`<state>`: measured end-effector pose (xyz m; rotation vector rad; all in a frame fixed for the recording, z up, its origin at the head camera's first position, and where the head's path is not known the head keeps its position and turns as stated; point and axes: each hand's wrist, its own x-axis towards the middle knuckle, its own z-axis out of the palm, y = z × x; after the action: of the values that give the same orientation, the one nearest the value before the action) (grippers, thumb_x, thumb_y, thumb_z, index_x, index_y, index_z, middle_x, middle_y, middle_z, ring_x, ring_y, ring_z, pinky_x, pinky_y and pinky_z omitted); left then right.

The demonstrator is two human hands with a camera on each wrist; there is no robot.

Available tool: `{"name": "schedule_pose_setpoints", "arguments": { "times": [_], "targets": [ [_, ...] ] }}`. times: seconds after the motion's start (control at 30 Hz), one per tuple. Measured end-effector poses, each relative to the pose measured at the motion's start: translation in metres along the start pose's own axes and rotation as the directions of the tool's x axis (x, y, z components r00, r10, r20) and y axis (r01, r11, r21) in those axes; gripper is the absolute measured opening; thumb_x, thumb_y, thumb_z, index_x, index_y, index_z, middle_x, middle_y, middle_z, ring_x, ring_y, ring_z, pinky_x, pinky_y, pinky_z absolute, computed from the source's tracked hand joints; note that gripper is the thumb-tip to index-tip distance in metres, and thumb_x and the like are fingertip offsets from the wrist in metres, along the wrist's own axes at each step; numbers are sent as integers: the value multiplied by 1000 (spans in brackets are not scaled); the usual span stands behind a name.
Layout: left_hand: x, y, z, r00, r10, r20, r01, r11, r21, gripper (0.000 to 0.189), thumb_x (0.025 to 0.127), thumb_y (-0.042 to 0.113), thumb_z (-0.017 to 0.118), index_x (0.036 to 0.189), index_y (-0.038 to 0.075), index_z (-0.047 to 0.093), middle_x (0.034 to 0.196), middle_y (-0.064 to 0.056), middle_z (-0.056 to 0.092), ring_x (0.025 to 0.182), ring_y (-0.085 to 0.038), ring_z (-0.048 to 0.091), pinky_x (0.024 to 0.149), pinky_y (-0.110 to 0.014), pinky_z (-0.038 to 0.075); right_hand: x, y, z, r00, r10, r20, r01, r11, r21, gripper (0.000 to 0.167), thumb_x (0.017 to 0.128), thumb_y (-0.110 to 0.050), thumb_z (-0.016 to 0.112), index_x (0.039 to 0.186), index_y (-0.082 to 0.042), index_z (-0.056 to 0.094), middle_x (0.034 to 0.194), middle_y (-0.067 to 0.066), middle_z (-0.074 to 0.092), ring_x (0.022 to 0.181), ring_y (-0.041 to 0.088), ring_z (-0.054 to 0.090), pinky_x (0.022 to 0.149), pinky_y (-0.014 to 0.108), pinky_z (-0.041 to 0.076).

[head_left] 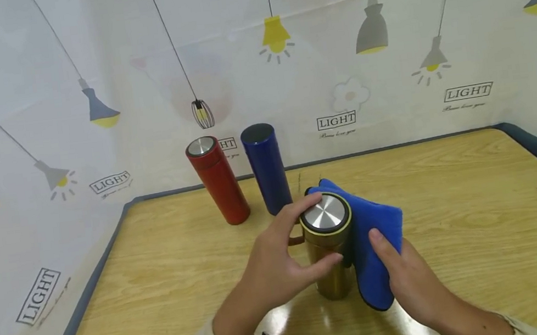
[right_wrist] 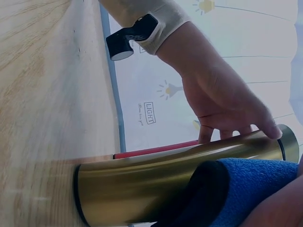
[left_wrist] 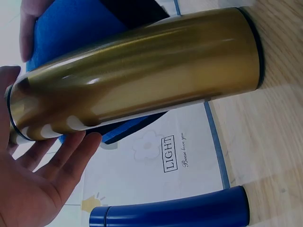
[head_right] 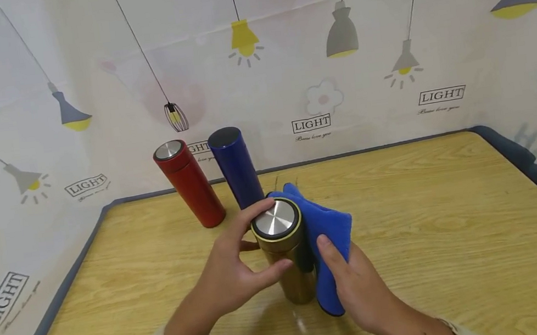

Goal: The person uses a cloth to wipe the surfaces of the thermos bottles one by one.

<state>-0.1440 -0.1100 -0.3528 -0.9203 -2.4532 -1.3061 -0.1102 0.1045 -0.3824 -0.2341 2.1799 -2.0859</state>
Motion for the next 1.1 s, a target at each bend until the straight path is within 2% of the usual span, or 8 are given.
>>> {"name": "schedule_pose_setpoints", "arguments": {
  "times": [0.13, 0.3, 0.5, 0.73, 0.87, 1.1],
  "targets": [
    [1, 3, 3, 999, -43, -9, 43, 999, -3, 85, 77, 30, 88, 149, 32, 41, 143, 4, 55, 126, -16, 58, 79, -24, 59, -2, 0, -2, 1000, -28, 7, 28, 1000, 10, 42, 111, -26, 26, 144, -5, 43, 126, 5, 63, 112, 7, 62, 89, 24, 54],
    [1, 5, 3, 996, -89, 2, 89, 996, -16, 85, 77, 28, 87, 148, 35, 41, 143, 7, 55, 126, -15, 57, 78, -25, 60, -2, -2, -1, 1000, -23, 10, 23, 1000, 18, 43, 111, -27, 26, 143, -5, 44, 125, 7, 63, 111, 7, 63, 88, 25, 55],
    [1, 3, 4, 997, -74, 12, 74, 997, -21, 84, 78, 29, 86, 149, 35, 40, 143, 6, 54, 127, -16, 57, 78, -25, 60, -2, -1, 0, 1000, -28, 4, 28, 999, 20, 42, 111, -27, 27, 142, -4, 45, 123, 6, 65, 110, 8, 64, 88, 26, 55],
    [1, 0, 2, 999, -29, 24, 29, 999, -21, 83, 80, 28, 86, 149, 31, 40, 146, 2, 54, 125, -17, 58, 77, -24, 59, 1, 0, 4, 999, 51, 9, -51, 998, 32, 45, 111, -31, 28, 141, -3, 45, 125, 14, 64, 107, 8, 65, 87, 27, 55],
    [1, 0, 1, 999, -32, 38, 33, 999, -27, 83, 81, 28, 85, 150, 31, 38, 148, 2, 52, 125, -17, 57, 78, -23, 59, 2, 0, 5, 998, 56, 14, -57, 998, 28, 46, 111, -32, 27, 140, -2, 45, 125, 18, 63, 106, 9, 65, 87, 27, 55],
    [0, 1, 1, 996, -55, 74, 58, 997, -45, 86, 83, 24, 83, 151, 31, 31, 149, 1, 49, 129, -19, 56, 83, -28, 60, 0, -1, 1, 999, 30, -12, -30, 1000, -1, 45, 111, -31, 27, 143, -4, 45, 127, 16, 63, 108, 8, 64, 86, 26, 55]
  ]
}}
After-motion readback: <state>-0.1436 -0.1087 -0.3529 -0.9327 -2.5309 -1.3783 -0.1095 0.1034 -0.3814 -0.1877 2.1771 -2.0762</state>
